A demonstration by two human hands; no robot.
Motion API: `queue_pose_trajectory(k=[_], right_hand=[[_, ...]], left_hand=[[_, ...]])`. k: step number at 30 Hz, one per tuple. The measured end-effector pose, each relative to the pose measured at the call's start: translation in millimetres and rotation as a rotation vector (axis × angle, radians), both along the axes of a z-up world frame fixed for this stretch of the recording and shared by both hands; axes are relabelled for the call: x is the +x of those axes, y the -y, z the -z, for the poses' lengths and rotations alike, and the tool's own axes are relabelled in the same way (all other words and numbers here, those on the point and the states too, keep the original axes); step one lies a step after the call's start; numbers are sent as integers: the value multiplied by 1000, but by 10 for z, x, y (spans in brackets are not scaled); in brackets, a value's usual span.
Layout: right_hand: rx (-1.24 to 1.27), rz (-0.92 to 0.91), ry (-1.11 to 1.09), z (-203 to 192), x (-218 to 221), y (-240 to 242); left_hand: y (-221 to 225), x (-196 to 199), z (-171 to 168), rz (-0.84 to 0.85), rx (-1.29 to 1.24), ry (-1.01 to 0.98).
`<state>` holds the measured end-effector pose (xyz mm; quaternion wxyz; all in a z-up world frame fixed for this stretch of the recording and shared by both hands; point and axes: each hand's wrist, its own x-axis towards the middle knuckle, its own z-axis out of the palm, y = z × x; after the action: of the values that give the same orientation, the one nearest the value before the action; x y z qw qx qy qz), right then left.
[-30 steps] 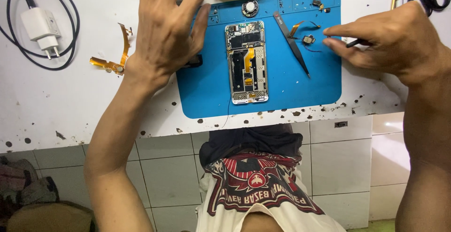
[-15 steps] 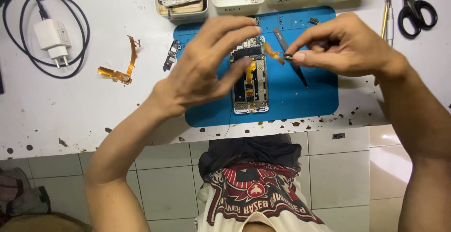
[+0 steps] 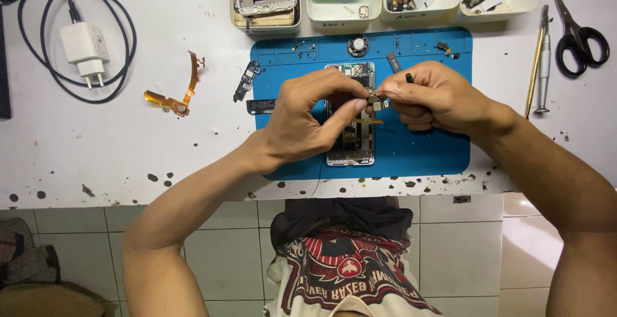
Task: Repairing a smartphone by connecting internal ribbon cables and assembling components on a repair bench.
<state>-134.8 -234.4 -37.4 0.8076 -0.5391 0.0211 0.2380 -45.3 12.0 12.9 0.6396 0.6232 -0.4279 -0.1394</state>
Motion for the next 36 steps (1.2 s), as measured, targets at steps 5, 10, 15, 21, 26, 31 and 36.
queue_pose_trajectory(k=[5, 10, 15, 21, 26, 31, 36], right_hand=[[-52, -1, 10, -332, -21, -91], [-97, -30, 43, -413, -45, -138], [-135, -52, 131, -435, -41, -157], [-292, -1, 171, -532, -45, -173], [-377, 28, 213, -571, -59, -187], [-379, 28, 211, -559, -69, -170], [-342, 37, 203, -563, -55, -146]], left_hand=[[21, -22, -41, 12, -12, -40], [17, -21, -29, 38, -37, -21], [22, -32, -16, 64, -85, -43], [20, 6, -57, 121, -124, -49], [17, 17, -43, 124, -109, -55], [10, -7, -33, 135, -69, -30], [9, 0, 25, 141, -54, -15]])
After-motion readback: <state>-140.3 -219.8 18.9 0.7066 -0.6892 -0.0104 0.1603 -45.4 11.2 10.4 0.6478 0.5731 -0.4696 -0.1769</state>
